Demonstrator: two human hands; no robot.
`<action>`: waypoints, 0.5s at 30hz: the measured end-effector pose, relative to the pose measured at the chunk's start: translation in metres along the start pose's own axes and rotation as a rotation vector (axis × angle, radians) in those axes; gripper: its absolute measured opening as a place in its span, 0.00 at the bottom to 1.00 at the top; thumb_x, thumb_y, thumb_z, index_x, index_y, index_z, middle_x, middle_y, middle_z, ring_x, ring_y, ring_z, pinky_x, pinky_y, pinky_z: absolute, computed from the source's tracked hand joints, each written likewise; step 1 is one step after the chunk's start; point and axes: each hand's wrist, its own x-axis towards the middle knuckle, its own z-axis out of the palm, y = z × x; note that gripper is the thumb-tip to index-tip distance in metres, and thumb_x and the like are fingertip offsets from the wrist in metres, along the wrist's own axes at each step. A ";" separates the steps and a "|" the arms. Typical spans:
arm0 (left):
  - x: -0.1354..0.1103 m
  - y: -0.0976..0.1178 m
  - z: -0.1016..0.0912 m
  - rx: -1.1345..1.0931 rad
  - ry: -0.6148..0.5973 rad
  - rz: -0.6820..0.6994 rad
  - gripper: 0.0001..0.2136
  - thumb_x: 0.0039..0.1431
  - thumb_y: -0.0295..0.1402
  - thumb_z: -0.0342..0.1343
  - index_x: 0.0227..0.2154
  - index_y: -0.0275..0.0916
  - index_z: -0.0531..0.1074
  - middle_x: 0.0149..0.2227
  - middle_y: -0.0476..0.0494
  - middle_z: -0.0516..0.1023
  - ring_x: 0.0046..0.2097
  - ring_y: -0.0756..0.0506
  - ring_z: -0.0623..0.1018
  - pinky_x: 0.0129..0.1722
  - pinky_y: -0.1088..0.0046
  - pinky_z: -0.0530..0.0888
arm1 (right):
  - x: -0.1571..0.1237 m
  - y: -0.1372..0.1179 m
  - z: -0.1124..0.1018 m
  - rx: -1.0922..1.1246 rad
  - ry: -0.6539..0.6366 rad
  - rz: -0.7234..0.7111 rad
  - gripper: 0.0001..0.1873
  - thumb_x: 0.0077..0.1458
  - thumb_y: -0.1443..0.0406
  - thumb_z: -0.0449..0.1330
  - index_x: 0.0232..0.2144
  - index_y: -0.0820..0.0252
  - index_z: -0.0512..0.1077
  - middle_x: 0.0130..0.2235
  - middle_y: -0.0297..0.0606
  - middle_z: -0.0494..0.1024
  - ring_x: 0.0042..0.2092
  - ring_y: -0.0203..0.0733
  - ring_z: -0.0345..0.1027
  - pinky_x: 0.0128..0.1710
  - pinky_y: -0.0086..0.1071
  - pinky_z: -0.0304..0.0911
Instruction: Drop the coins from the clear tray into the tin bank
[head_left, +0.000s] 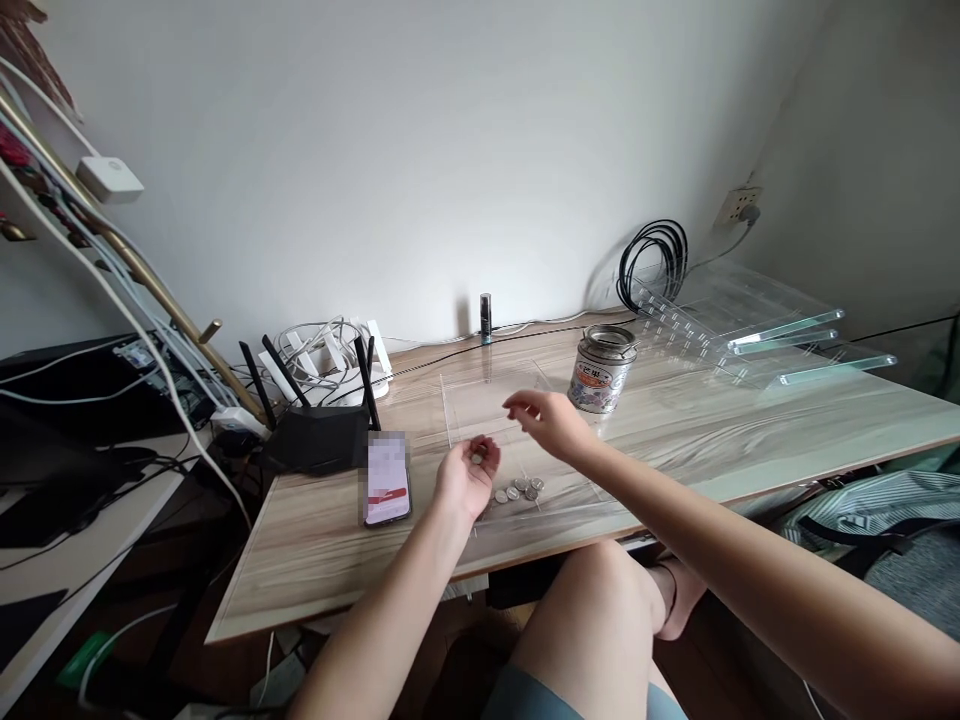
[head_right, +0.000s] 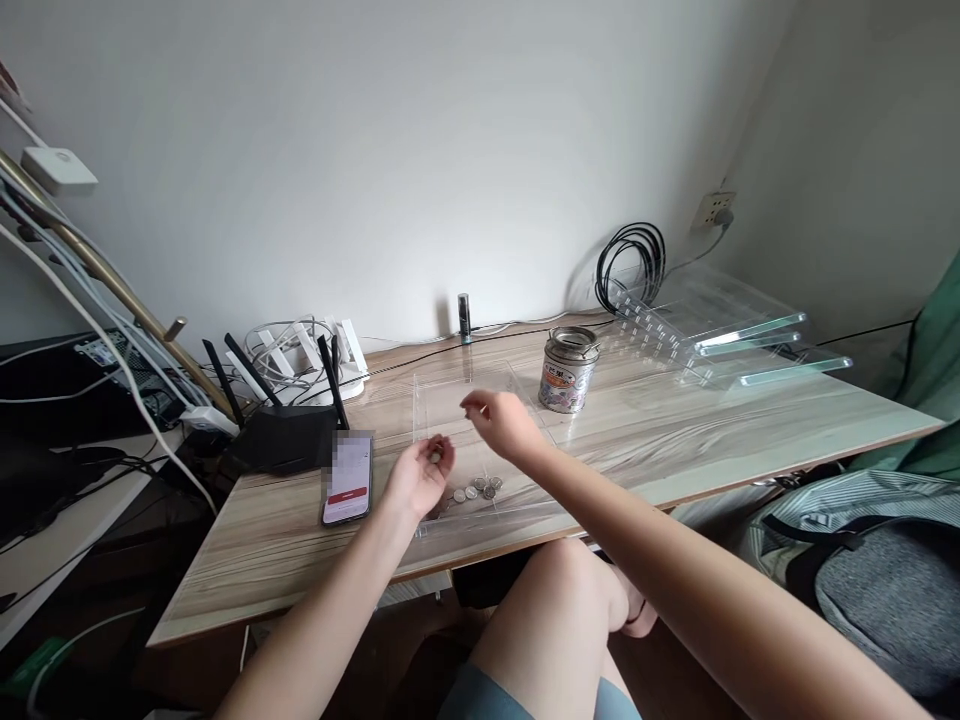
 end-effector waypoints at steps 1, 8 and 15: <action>-0.002 0.004 -0.001 -0.030 0.004 0.049 0.11 0.54 0.24 0.39 0.19 0.35 0.60 0.20 0.48 0.64 0.20 0.57 0.66 0.18 0.84 0.65 | 0.001 0.000 0.006 -0.003 0.010 0.022 0.16 0.49 0.67 0.45 0.38 0.64 0.69 0.34 0.40 0.74 0.30 0.34 0.64 0.30 0.26 0.57; -0.013 0.032 -0.009 -0.020 -0.067 0.060 0.10 0.53 0.26 0.39 0.18 0.36 0.56 0.16 0.54 0.54 0.15 0.58 0.54 0.10 0.84 0.51 | -0.011 -0.016 0.060 -0.056 -0.418 -0.221 0.10 0.39 0.66 0.56 0.29 0.58 0.72 0.27 0.32 0.73 0.25 0.30 0.61 0.23 0.22 0.51; -0.015 0.026 -0.009 -0.039 -0.059 0.033 0.08 0.51 0.24 0.40 0.19 0.35 0.58 0.18 0.52 0.56 0.16 0.58 0.56 0.12 0.85 0.53 | -0.001 -0.023 0.076 -0.095 -0.474 -0.163 0.06 0.35 0.68 0.56 0.22 0.64 0.70 0.23 0.34 0.71 0.24 0.30 0.58 0.21 0.23 0.49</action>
